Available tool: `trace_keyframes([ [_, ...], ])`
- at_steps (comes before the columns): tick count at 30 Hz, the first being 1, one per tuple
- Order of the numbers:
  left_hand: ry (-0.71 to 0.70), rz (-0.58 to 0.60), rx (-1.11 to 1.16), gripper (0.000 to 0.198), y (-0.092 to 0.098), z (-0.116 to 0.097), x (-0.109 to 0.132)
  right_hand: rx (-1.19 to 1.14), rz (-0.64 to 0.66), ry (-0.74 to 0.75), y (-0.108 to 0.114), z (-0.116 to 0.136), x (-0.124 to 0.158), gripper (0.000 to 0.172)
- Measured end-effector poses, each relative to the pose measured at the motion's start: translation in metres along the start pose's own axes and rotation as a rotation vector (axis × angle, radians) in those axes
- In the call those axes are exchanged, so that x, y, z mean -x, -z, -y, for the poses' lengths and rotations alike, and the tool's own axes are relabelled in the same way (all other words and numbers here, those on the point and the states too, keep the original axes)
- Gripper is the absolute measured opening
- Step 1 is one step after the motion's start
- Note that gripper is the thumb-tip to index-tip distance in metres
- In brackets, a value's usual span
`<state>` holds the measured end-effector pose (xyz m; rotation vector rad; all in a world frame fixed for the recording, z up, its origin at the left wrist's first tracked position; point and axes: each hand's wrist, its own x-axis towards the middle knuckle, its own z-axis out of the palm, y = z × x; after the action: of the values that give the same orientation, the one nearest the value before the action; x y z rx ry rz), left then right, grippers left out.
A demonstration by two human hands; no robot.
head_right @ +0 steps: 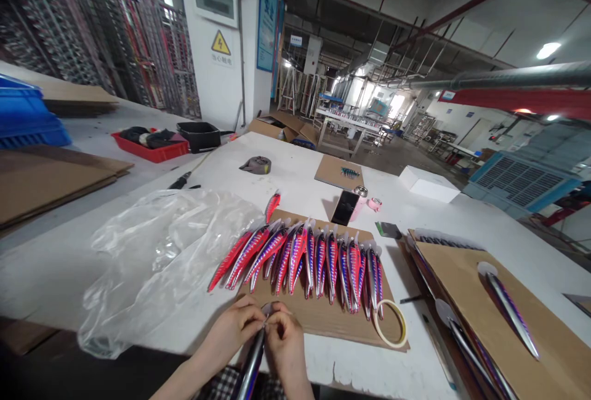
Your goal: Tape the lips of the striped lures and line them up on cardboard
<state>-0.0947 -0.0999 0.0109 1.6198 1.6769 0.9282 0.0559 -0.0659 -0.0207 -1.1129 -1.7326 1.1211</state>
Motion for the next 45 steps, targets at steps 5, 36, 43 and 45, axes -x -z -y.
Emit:
trace_keyframes([
  [5, -0.021, -0.001, -0.014, 0.018, 0.000, -0.001, -0.002, 0.007, 0.022, -0.038, 0.004, -0.005, 0.000, 0.033],
  [36, -0.081, -0.009, 0.070, 0.017, 0.001, 0.006, 0.003, -0.058, 0.157, -0.039, 0.011, 0.019, -0.013, 0.016],
  [43, -0.067, -0.016, 0.061, 0.017, 0.001, 0.007, 0.005, 0.057, 0.079, -0.041, 0.005, 0.015, -0.006, 0.016],
  [45, -0.063, -0.017, 0.058, 0.017, 0.001, 0.007, 0.005, 0.085, 0.060, -0.043, 0.004, 0.014, -0.004, 0.017],
])
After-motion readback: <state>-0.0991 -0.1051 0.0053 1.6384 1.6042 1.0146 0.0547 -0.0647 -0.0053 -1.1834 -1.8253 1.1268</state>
